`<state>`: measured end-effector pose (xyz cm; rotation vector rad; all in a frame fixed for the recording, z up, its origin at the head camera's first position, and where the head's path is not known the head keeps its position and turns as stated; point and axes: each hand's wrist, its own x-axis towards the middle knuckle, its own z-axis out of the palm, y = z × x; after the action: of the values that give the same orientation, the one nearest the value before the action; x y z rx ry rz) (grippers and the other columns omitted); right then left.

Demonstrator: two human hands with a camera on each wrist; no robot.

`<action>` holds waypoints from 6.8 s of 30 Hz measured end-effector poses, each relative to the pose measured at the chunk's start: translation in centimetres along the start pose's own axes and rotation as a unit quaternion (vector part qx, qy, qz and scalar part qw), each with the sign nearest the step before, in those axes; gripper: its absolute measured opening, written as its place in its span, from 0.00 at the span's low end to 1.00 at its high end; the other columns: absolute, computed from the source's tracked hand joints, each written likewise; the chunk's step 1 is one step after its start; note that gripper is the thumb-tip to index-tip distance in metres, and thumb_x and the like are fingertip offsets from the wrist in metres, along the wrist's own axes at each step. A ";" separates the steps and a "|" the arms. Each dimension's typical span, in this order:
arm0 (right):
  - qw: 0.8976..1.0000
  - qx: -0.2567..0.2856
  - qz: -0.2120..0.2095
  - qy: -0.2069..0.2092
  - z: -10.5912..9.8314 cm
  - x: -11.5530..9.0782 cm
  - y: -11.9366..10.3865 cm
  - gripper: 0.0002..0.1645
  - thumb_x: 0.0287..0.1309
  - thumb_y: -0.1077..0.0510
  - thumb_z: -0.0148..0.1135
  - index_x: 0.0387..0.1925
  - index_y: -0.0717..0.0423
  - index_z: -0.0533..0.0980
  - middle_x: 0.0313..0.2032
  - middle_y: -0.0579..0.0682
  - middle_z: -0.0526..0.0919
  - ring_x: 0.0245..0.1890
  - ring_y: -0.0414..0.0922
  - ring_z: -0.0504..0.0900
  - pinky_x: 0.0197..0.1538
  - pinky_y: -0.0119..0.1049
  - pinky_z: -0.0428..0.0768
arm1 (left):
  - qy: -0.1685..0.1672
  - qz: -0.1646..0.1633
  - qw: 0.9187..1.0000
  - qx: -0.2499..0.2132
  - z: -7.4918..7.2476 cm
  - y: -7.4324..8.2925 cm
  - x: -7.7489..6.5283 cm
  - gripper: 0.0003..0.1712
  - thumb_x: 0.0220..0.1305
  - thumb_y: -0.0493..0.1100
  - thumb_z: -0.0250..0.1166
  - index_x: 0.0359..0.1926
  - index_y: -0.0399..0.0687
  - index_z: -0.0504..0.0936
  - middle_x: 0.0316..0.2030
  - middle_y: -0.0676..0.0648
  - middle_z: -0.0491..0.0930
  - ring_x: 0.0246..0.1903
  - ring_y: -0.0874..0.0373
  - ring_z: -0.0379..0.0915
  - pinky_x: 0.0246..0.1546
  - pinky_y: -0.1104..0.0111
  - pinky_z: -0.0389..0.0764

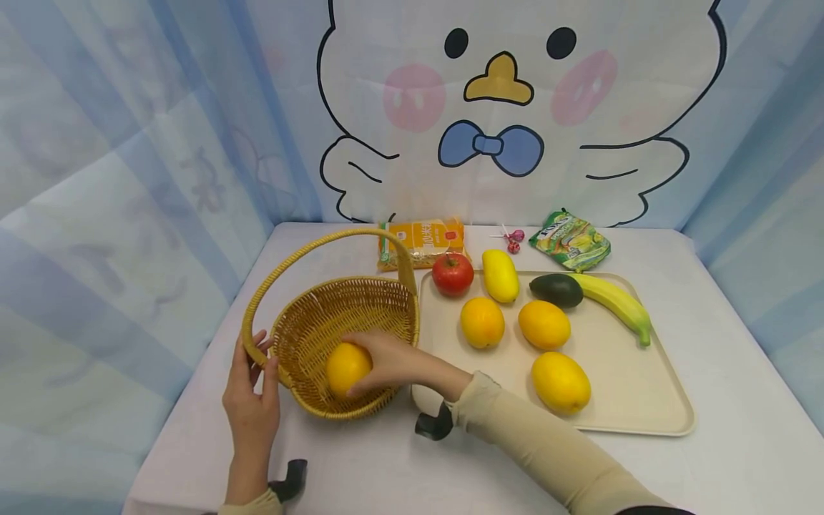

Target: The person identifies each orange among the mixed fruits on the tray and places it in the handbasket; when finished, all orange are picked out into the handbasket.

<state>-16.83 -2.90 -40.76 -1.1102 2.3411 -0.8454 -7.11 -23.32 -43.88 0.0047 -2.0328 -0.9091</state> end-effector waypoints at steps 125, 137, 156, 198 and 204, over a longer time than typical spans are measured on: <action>0.994 0.016 0.055 0.097 -7.4 -10.1 -2.3 0.44 0.51 0.40 0.65 0.68 0.42 0.61 0.69 0.45 0.63 0.69 0.46 0.60 0.70 0.51 0.65 | -0.007 -0.030 1.000 -0.003 0.0 -0.2 -0.2 0.37 0.58 0.27 0.62 0.67 0.45 0.63 0.54 0.41 0.78 0.53 0.80 0.67 0.54 0.92 0.67; 0.981 0.008 0.104 0.163 -8.6 -14.7 0.4 0.44 0.50 0.37 0.65 0.68 0.39 0.61 0.69 0.46 0.63 0.68 0.52 0.62 0.66 0.58 0.68 | -0.004 -0.050 0.998 0.023 0.0 -0.3 -0.7 0.35 0.60 0.31 0.62 0.68 0.45 0.63 0.54 0.40 0.78 0.53 0.84 0.65 0.52 0.94 0.64; 0.964 -0.014 0.134 0.231 -9.3 -19.2 2.9 0.43 0.50 0.40 0.67 0.66 0.47 0.64 0.65 0.55 0.67 0.61 0.56 0.71 0.58 0.56 0.77 | -0.021 -0.063 0.998 0.023 -0.2 0.2 -0.4 0.34 0.63 0.34 0.59 0.69 0.49 0.61 0.55 0.39 0.76 0.54 0.84 0.64 0.54 0.93 0.65; 0.969 0.122 0.146 0.156 -7.4 -25.4 13.0 0.41 0.57 0.52 0.63 0.69 0.58 0.58 0.68 0.64 0.60 0.66 0.67 0.60 0.61 0.56 0.71 | -0.031 -0.077 0.996 0.030 -0.3 0.3 -0.4 0.38 0.61 0.30 0.60 0.70 0.51 0.60 0.57 0.42 0.76 0.54 0.85 0.63 0.54 0.93 0.65; 0.967 0.140 0.163 0.137 -6.9 -25.6 13.8 0.41 0.57 0.51 0.63 0.69 0.57 0.58 0.69 0.64 0.59 0.66 0.69 0.57 0.61 0.61 0.71 | -0.022 -0.068 0.997 0.040 -0.2 0.2 -0.5 0.37 0.61 0.31 0.61 0.70 0.52 0.60 0.56 0.41 0.77 0.53 0.86 0.63 0.52 0.93 0.65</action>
<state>-13.15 26.70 -42.39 -0.5007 2.4270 -1.2141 -6.61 -23.10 -44.04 0.1706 -2.1285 -0.9189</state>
